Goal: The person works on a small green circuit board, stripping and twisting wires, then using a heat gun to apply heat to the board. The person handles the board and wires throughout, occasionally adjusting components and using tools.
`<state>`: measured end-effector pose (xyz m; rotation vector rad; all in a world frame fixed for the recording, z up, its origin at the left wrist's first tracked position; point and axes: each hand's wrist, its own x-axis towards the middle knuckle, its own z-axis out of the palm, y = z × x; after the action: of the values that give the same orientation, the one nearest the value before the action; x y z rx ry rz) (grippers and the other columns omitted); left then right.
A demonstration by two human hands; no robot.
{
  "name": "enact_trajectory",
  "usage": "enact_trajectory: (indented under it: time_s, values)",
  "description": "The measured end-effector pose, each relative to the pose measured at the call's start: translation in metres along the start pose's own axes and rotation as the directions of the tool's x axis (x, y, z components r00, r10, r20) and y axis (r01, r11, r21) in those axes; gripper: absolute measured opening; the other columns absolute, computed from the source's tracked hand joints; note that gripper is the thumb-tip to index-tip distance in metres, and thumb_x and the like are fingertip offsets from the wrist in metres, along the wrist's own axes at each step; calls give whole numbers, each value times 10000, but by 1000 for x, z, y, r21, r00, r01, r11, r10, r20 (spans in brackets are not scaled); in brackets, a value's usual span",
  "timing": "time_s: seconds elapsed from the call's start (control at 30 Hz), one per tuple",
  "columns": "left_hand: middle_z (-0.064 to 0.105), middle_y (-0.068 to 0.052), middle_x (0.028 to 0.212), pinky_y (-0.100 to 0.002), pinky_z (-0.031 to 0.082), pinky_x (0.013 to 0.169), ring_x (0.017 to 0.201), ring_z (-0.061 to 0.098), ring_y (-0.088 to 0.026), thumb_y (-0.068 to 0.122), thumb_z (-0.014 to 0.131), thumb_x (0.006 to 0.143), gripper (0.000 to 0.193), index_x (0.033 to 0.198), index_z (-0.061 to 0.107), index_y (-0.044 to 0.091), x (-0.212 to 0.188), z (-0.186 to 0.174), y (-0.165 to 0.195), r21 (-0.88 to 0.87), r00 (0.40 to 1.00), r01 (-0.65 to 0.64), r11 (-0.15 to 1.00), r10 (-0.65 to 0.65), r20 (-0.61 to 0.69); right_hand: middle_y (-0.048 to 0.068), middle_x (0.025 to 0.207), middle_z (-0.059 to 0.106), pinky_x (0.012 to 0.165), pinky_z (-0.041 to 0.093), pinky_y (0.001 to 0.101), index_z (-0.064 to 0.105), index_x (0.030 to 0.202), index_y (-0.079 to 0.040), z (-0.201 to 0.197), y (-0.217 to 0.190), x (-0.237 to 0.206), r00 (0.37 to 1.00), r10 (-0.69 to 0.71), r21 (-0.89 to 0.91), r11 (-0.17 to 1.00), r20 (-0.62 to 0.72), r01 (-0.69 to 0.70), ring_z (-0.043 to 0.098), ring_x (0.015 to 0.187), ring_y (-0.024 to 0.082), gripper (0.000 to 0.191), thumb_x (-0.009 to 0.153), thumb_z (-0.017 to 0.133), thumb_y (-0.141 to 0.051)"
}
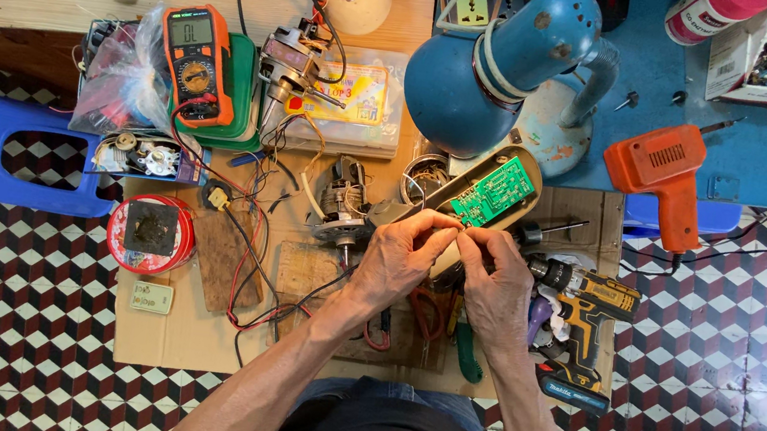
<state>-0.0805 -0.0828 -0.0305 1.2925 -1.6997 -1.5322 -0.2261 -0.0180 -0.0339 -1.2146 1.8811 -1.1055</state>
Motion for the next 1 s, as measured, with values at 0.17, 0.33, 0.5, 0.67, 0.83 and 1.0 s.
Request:
enact_trajectory:
  time_s: [0.17, 0.33, 0.5, 0.67, 0.83, 1.0]
  values:
    - [683, -25, 754, -259, 474, 549, 640, 579, -71, 245, 630, 999, 249, 1140, 737, 70, 0, 1, -3, -42, 999, 44, 998, -44, 5, 22, 847, 683, 691, 491, 261, 733, 1016, -34, 2, 7, 1, 985, 161, 179, 969, 68, -171, 600, 759, 100, 170, 983, 663, -186]
    - [746, -50, 856, -275, 553, 619, 721, 683, -97, 194, 645, 1006, 190, 1128, 736, 80, -2, 4, -8, 63, 985, -166, 984, 169, -42, 32, 799, 699, 601, 474, 266, 747, 1003, -38, -7, 7, 14, 915, 319, 143, 922, 246, -360, 588, 680, 111, 220, 990, 631, -225]
    - [709, -73, 850, -308, 563, 619, 706, 690, -174, 106, 683, 975, 165, 1133, 729, 96, -6, 1, -11, 232, 944, -328, 916, 328, 38, 23, 905, 736, 670, 530, 253, 740, 1080, -57, -26, -21, 22, 973, 228, 81, 970, 28, -229, 649, 776, 98, 270, 993, 621, -283]
    - [684, -110, 901, -372, 563, 720, 798, 686, -267, 82, 730, 914, 177, 1086, 695, 63, -10, 2, -10, 349, 878, -459, 817, 478, 34, 82, 951, 731, 720, 542, 313, 700, 1111, -39, -10, -46, 48, 972, 46, -84, 996, 232, -27, 668, 782, 169, 334, 903, 704, -300]
    - [663, -103, 889, -384, 554, 721, 803, 660, -279, 106, 745, 892, 146, 1012, 680, 56, -15, 1, -8, 417, 872, -467, 779, 483, 75, 55, 919, 750, 740, 547, 302, 728, 1055, -43, 12, -40, 63, 963, 14, -102, 995, 268, 13, 710, 814, 144, 279, 904, 695, -275]
    - [651, -78, 839, -380, 543, 688, 747, 630, -256, 138, 734, 949, 160, 1099, 712, 87, -19, -5, -5, 409, 865, -481, 775, 495, 80, 55, 850, 739, 670, 512, 277, 753, 1005, -19, -7, -16, 64, 958, 168, 40, 982, 231, -182, 647, 736, 123, 257, 930, 676, -252]
